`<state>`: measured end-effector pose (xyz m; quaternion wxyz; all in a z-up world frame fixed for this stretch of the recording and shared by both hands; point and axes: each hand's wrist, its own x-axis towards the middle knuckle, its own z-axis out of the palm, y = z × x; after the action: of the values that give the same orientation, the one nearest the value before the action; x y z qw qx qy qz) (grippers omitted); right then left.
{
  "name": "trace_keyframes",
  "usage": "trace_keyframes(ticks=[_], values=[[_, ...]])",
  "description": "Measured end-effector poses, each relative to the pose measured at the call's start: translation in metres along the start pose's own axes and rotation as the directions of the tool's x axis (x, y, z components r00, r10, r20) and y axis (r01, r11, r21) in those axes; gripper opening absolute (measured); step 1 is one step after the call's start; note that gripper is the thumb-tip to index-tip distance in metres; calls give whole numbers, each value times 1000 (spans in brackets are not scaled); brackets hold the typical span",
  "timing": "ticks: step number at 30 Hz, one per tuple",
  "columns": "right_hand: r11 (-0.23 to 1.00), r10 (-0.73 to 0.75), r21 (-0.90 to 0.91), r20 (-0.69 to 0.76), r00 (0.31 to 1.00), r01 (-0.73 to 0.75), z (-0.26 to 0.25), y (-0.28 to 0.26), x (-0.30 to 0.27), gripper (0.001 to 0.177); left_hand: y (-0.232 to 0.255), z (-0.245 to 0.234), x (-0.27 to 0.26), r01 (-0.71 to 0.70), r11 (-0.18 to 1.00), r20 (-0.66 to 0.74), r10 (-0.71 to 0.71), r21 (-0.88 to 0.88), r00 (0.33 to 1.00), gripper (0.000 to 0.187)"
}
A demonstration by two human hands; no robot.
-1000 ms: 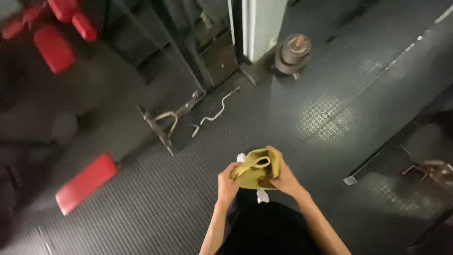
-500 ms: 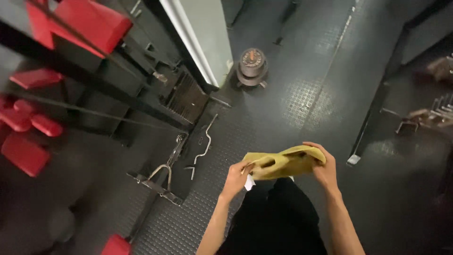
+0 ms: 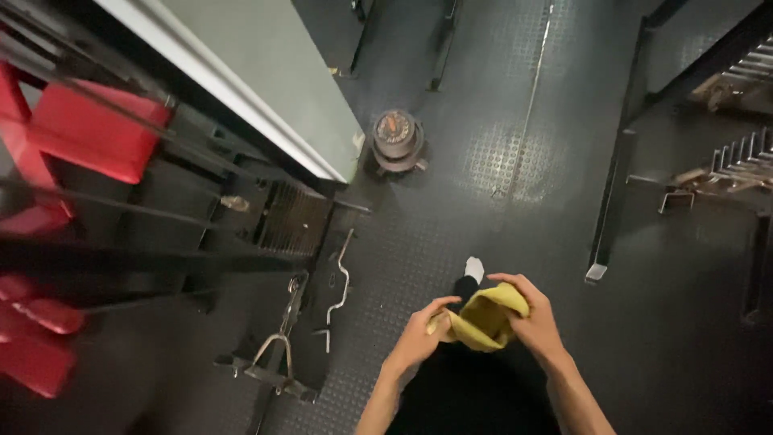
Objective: Wiping down gym machine seats and weight stacks with a cleaning cloth.
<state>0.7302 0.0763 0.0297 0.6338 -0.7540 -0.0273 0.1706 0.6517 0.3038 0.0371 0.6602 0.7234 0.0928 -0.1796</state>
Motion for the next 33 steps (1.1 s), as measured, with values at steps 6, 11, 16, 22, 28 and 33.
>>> trace_keyframes(ticks=[6, 11, 16, 22, 28, 33], values=[[943, -122, -279, 219, 968, 182, -16, -23, 111, 77, 23, -3, 114, -192, 965, -281, 237, 181, 930, 15], [889, -288, -278, 276, 917, 363, -26, -28, 176, 139, 57, -8, 194, -175, 813, -309, 398, 556, 864, 16], [959, -176, -210, 88, 980, 191, -33, -11, 220, 113, 109, -3, 239, -214, 825, -226, 376, 523, 899, 19], [985, -125, -140, -156, 980, 104, -65, 23, 270, 84, 131, -15, 305, -301, 760, -123, 444, 576, 887, 25], [986, -140, -138, -330, 934, 99, -114, 61, 344, 58, 158, -18, 405, -355, 778, -49, 442, 518, 896, 23], [797, -364, -579, -238, 900, 169, -153, 27, 419, 116, 188, -25, 503, -377, 772, -12, 446, 512, 895, 21]])
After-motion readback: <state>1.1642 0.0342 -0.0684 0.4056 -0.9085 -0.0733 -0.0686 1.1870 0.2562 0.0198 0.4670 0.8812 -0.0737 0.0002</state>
